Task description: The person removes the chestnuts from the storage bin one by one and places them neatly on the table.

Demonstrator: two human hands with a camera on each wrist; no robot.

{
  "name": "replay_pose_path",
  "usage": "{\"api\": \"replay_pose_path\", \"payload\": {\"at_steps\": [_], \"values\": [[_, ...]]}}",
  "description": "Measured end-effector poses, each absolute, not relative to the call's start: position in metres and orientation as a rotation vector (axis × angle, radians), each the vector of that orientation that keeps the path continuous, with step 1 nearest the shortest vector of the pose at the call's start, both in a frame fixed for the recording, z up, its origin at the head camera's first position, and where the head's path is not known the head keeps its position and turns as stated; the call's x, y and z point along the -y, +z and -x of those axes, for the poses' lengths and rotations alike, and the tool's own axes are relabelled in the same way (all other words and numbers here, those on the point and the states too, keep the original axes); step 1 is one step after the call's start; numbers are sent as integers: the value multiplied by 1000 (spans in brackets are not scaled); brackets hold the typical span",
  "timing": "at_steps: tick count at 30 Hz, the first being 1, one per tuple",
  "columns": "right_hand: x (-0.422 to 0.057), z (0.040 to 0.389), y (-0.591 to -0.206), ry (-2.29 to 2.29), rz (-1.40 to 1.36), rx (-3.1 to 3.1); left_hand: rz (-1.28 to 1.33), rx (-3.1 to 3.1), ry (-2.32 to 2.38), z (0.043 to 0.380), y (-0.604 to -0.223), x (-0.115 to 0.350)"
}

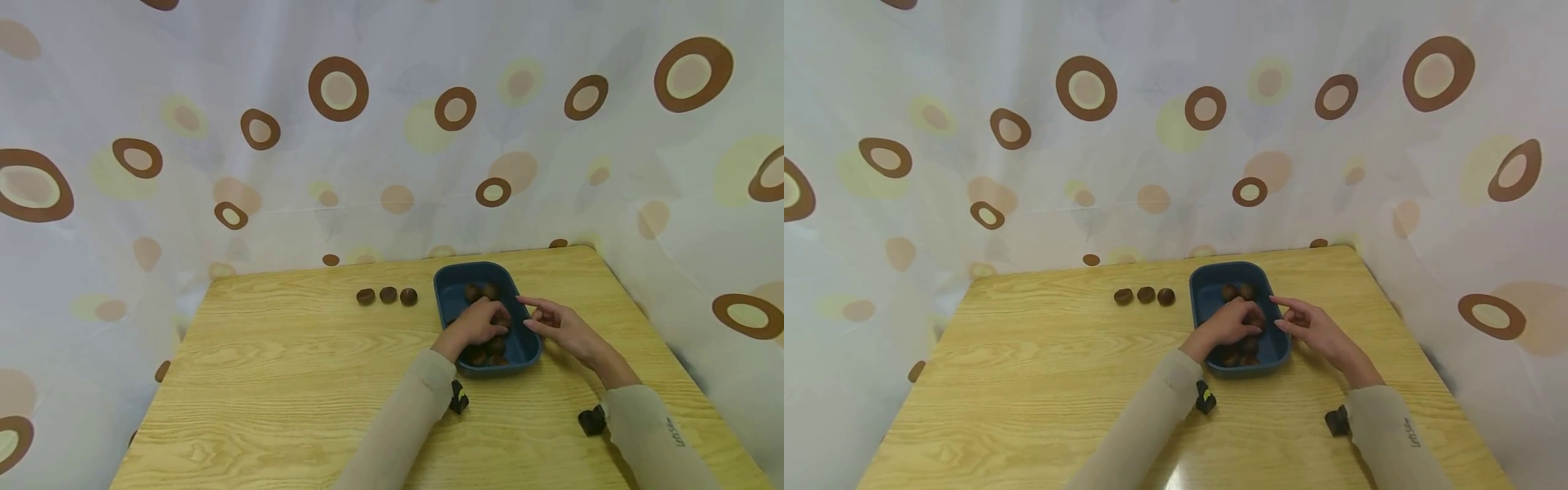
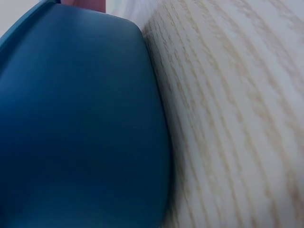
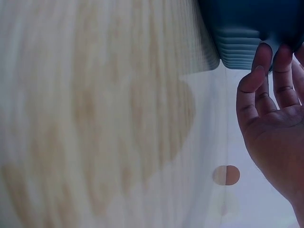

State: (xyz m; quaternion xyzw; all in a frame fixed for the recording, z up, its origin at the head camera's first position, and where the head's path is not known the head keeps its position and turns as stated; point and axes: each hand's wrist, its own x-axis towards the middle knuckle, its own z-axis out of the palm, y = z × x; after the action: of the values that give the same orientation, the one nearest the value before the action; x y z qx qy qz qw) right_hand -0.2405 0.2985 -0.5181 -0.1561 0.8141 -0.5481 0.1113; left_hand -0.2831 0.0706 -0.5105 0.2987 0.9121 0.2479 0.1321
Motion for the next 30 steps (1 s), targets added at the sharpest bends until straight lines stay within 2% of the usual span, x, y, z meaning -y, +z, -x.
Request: {"api": "replay_pose_path", "payload": {"at_steps": [30], "values": [[-299,242,-518,-1588,436,-2403,-874,-2650,985,283,-510,-67]]}}
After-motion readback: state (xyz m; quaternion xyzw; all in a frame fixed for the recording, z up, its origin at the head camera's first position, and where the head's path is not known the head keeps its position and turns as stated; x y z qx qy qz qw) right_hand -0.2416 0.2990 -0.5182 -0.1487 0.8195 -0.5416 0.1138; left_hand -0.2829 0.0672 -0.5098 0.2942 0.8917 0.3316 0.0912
